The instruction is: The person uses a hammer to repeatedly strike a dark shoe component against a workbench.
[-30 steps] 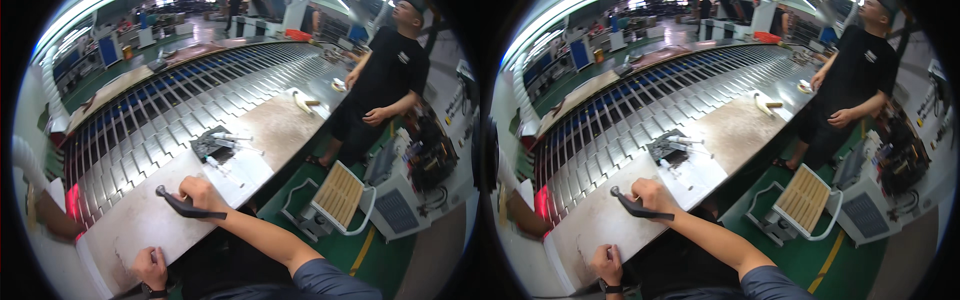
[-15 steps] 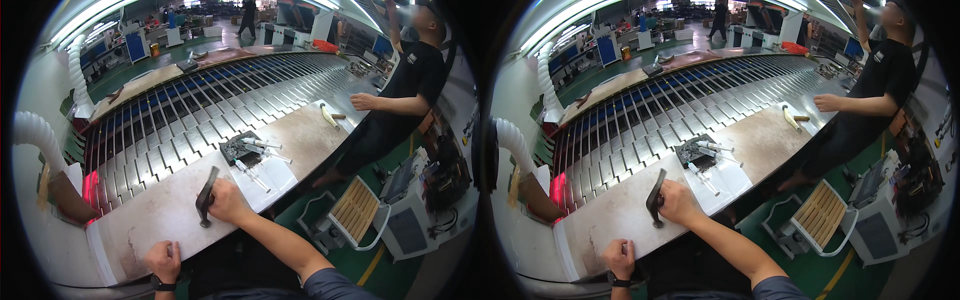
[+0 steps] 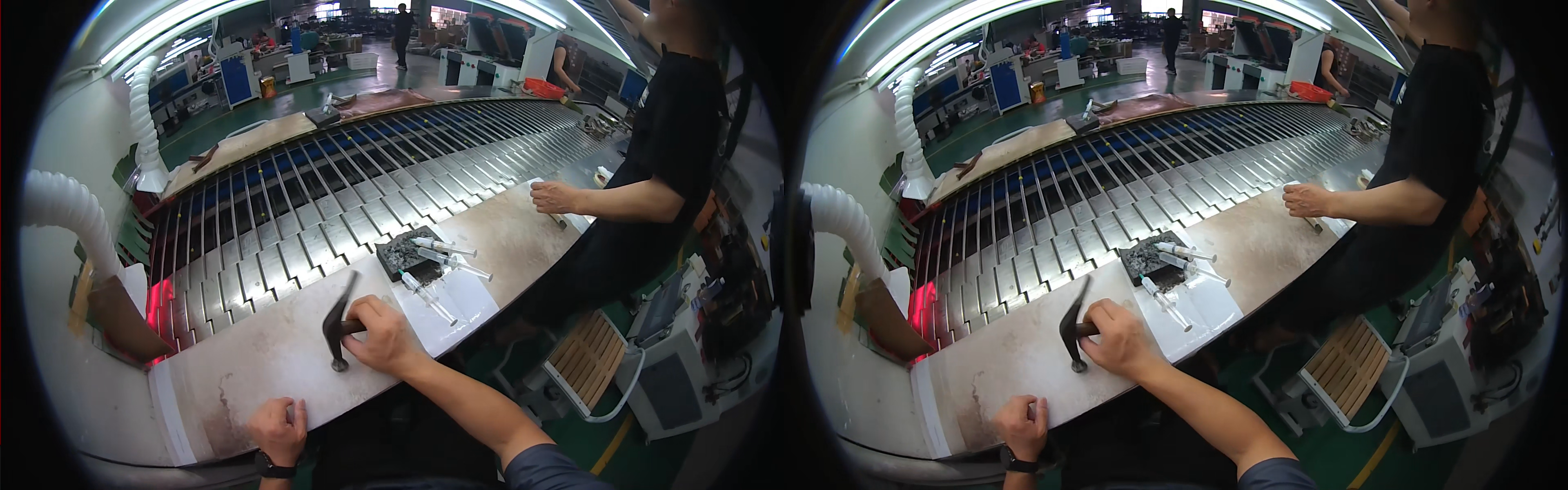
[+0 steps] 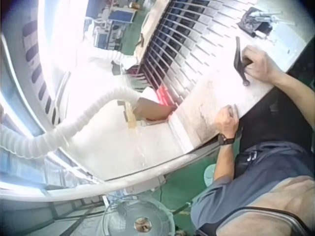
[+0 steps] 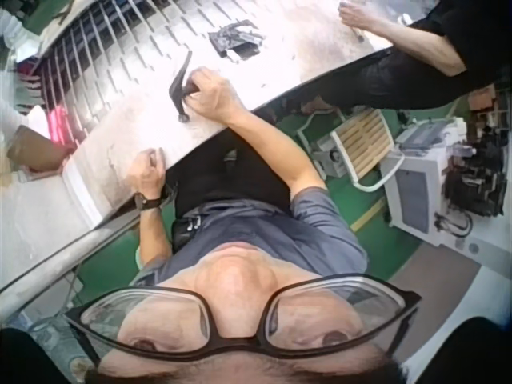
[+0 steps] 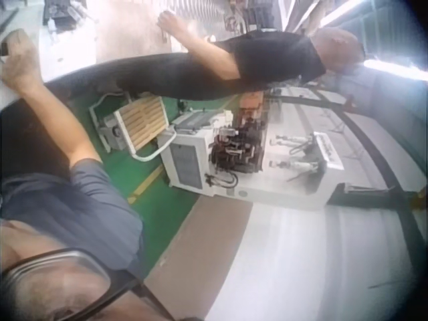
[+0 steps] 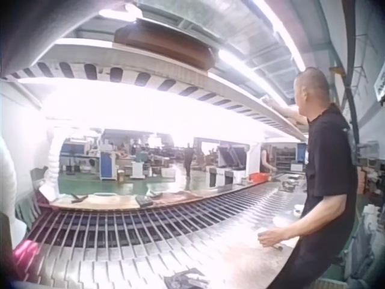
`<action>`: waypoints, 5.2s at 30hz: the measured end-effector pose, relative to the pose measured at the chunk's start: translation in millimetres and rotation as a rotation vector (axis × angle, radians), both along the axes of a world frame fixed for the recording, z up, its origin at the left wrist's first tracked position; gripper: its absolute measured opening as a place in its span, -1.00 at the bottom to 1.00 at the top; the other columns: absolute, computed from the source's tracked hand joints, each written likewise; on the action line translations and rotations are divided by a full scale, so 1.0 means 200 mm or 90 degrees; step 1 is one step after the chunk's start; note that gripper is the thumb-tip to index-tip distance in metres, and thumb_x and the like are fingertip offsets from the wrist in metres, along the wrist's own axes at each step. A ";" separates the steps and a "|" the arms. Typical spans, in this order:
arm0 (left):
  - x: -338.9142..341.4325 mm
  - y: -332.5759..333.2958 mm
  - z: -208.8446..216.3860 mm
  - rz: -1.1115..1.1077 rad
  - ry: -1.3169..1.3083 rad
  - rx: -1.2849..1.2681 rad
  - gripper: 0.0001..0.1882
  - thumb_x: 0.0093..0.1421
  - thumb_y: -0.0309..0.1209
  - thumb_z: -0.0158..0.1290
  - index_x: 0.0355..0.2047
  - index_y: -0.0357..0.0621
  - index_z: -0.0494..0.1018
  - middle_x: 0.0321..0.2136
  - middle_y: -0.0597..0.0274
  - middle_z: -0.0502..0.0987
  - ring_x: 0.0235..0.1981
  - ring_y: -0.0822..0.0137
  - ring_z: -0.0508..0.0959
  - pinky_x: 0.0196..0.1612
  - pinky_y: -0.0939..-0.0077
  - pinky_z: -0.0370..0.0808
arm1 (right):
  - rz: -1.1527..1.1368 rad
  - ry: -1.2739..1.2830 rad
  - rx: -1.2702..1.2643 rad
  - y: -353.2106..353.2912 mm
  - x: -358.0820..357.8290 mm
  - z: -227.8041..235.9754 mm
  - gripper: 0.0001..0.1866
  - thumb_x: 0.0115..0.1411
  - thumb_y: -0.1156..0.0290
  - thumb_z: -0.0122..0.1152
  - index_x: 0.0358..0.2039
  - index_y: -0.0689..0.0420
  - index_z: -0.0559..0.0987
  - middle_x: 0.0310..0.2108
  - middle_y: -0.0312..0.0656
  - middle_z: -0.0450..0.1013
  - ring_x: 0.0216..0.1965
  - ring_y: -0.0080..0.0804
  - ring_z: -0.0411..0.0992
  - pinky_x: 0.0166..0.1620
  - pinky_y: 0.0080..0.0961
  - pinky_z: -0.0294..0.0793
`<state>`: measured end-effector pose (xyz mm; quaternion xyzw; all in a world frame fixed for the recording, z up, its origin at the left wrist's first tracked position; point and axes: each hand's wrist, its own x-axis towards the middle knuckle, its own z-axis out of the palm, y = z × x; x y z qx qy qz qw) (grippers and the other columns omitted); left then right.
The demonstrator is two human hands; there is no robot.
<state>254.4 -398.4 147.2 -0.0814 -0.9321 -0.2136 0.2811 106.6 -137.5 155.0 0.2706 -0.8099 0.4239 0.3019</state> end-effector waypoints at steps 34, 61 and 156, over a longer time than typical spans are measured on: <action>-0.01 -0.04 -0.01 -0.023 -0.030 0.037 -0.84 0.20 -0.40 0.42 -0.35 -0.10 0.62 -0.57 0.14 0.55 -0.58 0.05 0.57 -0.46 0.12 0.47 | -0.021 -0.062 0.152 -0.07 -0.01 -0.03 -0.72 0.14 0.28 0.56 -0.25 0.14 0.66 -0.20 -0.11 0.58 -0.13 -0.04 0.58 -0.03 -0.13 0.61; 0.02 -0.09 -0.03 0.004 -0.018 -0.014 -0.85 0.23 -0.42 0.41 -0.32 -0.14 0.63 -0.58 0.13 0.50 -0.62 0.08 0.48 -0.49 0.11 0.35 | -0.006 -0.095 0.137 -0.10 0.02 -0.05 -0.67 0.14 0.24 0.59 -0.25 0.17 0.65 -0.16 -0.07 0.55 -0.07 -0.01 0.57 0.02 -0.09 0.59; 0.04 -0.12 0.00 0.018 -0.030 -0.020 -0.87 0.30 -0.45 0.37 -0.31 -0.17 0.61 -0.58 0.10 0.46 -0.62 0.09 0.45 -0.48 0.11 0.33 | 0.027 -0.094 0.097 -0.16 0.00 -0.09 -0.66 0.11 0.23 0.61 -0.31 0.17 0.64 -0.16 -0.06 0.53 -0.09 -0.02 0.54 0.00 -0.11 0.57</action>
